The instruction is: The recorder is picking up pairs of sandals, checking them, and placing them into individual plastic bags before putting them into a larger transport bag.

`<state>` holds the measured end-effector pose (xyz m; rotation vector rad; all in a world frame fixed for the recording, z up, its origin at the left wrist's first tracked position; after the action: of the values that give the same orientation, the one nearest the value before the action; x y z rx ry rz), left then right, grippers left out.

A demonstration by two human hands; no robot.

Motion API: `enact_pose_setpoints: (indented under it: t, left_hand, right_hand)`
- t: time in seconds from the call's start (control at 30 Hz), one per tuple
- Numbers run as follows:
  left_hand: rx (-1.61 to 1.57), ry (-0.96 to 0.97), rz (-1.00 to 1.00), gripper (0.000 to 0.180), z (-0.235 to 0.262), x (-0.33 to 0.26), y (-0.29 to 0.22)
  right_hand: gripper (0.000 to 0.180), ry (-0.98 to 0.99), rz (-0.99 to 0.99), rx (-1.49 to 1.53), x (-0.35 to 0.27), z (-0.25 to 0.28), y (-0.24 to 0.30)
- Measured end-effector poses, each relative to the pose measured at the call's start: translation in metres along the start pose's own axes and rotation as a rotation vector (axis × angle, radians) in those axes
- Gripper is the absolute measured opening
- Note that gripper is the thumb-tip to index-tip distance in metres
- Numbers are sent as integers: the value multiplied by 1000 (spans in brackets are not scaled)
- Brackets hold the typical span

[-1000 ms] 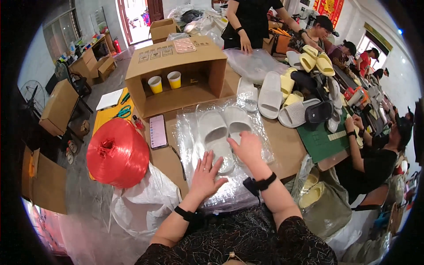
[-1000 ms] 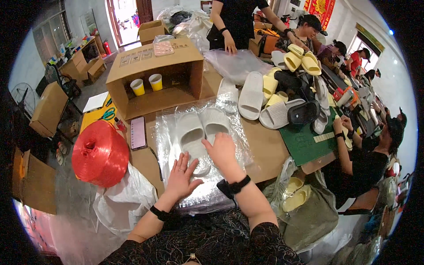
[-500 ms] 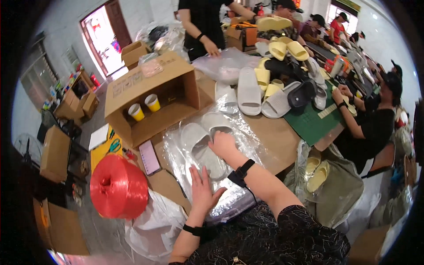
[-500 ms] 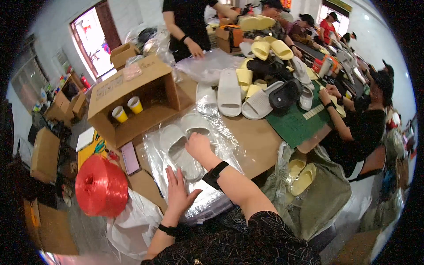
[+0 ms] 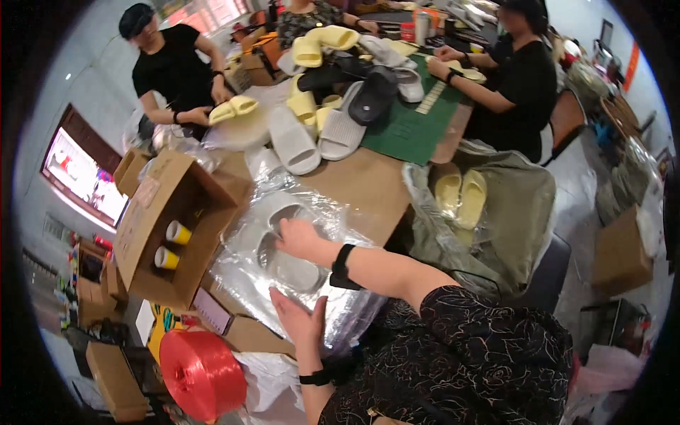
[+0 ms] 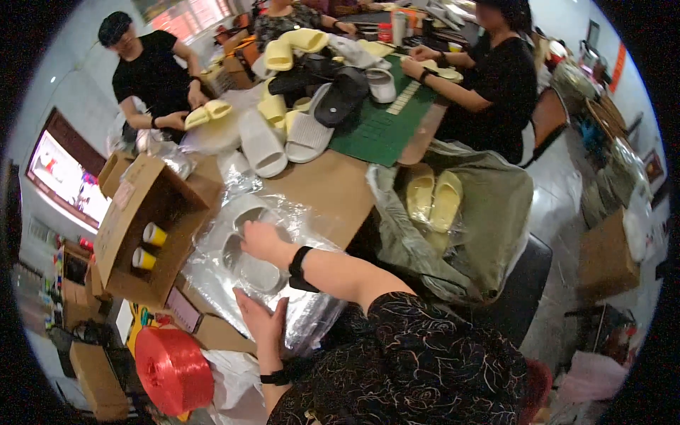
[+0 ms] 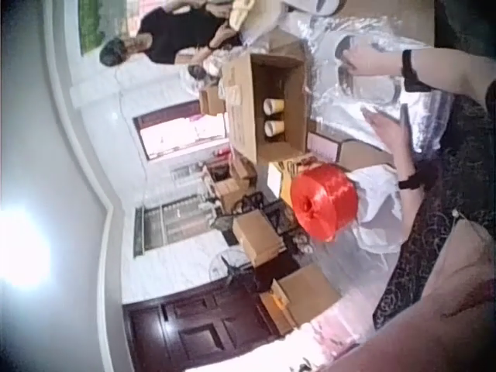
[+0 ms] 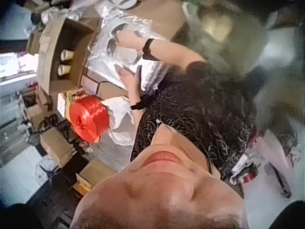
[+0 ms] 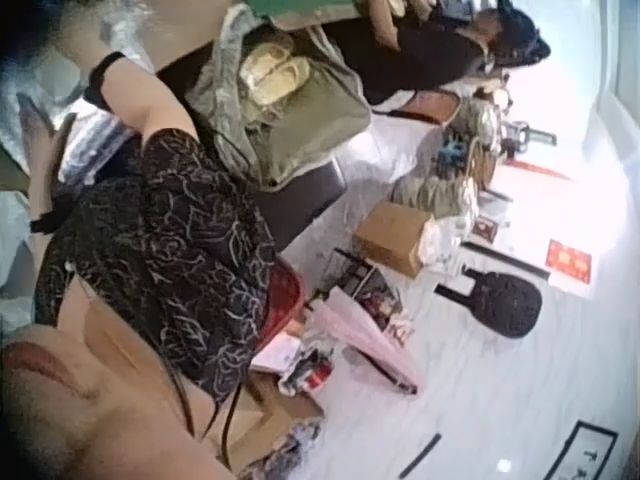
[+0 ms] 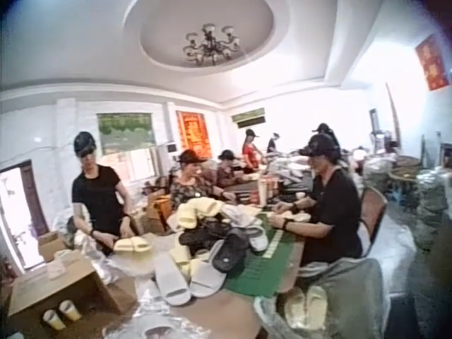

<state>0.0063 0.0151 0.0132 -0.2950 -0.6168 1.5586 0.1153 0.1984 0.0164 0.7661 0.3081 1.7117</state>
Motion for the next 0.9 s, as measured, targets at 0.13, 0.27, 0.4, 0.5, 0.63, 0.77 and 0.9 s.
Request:
enact_pose_setpoints:
  t: [0.13, 0.27, 0.4, 0.5, 0.63, 0.77, 0.9]
  left_hand:
    - [2, -11, -52, 119, 0, -1, 0]
    - [-8, -32, -59, 120, 0, -2, -5]
    - [-14, -20, -38, 121, 1, -3, -6]
    - [-28, 0, -5, 121, 6, -4, -12]
    - [-55, -13, 15, 121, 3, -3, -6]
    - [-68, -30, -38, 119, -2, -2, 1]
    - [-99, -37, -72, 116, -1, -2, -3]
  right_hand:
    - [25, 92, 27, -91, 8, 5, 16]
    - [19, 45, 55, -4, 20, -10, 10]
    - [19, -56, 104, 106, 16, -9, 3]
    - [20, -97, 108, 200, 6, -2, -8]
    - [22, -112, 54, 307, -13, 27, -21]
    - [20, -180, 47, 416, -28, 65, -33]
    - [10, -287, -70, 826, -56, 142, -54]
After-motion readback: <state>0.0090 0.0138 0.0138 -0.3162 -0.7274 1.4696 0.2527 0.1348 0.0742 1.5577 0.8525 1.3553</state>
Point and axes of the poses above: each hand's wrist, its own x-axis towards the middle knuckle, its own z-axis out of the back of the hand, y = z × x, the point moved 3 cm from there along x, towards the middle knuckle, and after that the axes turned 1 degree about -z, right-handed, at the moved point
